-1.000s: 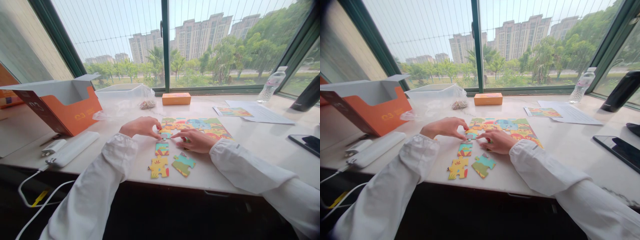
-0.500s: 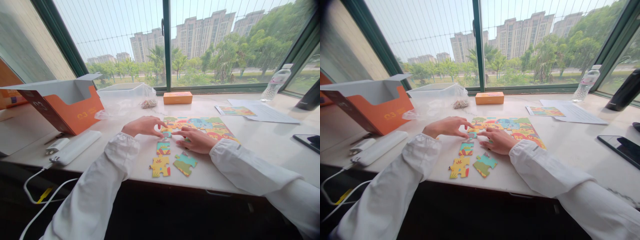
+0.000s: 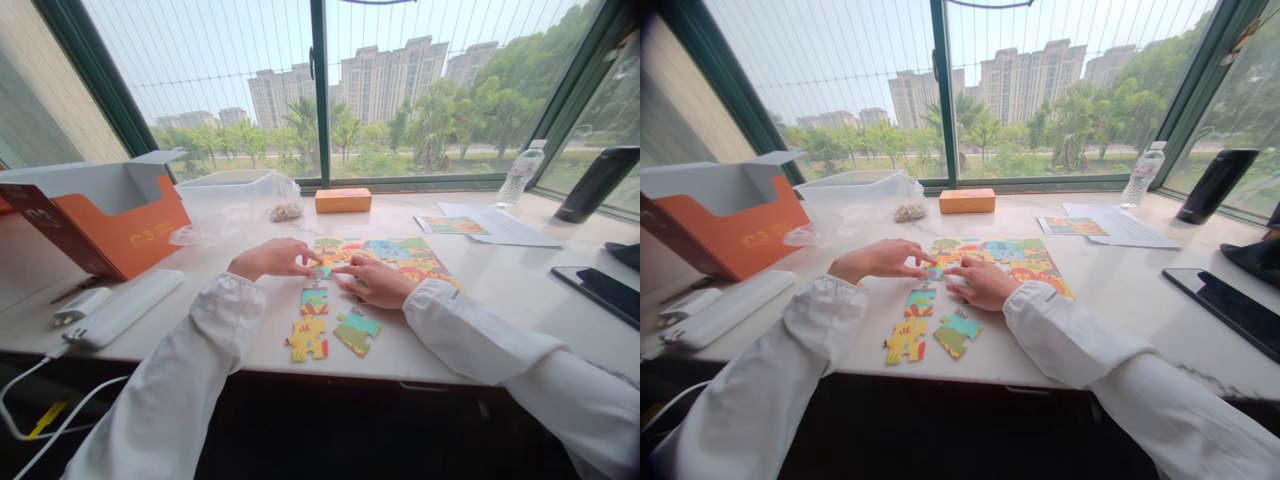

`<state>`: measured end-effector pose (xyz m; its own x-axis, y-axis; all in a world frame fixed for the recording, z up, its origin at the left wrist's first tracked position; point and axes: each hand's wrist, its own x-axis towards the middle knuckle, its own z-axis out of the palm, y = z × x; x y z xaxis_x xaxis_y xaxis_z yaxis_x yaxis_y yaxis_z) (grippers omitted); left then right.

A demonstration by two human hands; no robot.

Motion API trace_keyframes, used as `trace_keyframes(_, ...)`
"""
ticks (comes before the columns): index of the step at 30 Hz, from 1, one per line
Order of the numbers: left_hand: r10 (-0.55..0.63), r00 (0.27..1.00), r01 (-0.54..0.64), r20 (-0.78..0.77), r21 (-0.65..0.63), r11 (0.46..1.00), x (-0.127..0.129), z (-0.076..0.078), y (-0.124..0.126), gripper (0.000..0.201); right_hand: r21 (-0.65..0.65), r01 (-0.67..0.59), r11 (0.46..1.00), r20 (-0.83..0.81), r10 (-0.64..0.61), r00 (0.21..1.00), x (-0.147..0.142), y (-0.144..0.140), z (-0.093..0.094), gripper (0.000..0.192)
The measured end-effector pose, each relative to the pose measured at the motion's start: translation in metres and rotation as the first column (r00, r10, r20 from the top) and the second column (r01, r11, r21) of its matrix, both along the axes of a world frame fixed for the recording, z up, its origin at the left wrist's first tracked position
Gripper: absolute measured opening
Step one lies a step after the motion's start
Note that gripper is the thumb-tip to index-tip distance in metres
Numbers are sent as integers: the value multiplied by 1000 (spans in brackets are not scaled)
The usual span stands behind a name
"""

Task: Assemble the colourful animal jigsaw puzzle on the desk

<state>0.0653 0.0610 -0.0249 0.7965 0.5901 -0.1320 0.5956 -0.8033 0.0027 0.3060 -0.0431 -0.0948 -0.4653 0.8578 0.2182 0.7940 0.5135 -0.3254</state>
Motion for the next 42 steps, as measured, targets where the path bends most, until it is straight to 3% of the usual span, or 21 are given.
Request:
trace_keyframes(16, 20, 1000, -20, 14, -10, 1000, -2, 0, 2, 58, 40, 37, 999, -13, -37, 999, 1, 4, -3, 43)
trace_keyframes(19, 44, 999, -43, 13, -2, 999, -7, -1, 7, 62, 49, 78, 996, -24, -76, 997, 3, 5, -4, 45)
trace_keyframes(23, 61, 998, -60, 18, -24, 998, -9, -4, 12, 54, 36, 158, 987, -40, -156, 987, 6, 4, -1, 43)
trace_keyframes(29, 20, 999, -17, 50, -56, 998, -3, -7, 9, 49, 65, 253, 965, -75, -248, 966, 11, 6, 4, 38)
trace_keyframes(37, -56, 986, 46, 157, 67, 997, 8, -12, -3, 53, 71, 296, 953, -75, -290, 954, 20, 15, 0, 35)
trace_keyframes(42, -52, 975, 21, 215, 147, 989, 20, -20, -9, 55, 63, 317, 946, -68, -313, 947, 23, 16, 1, 30)
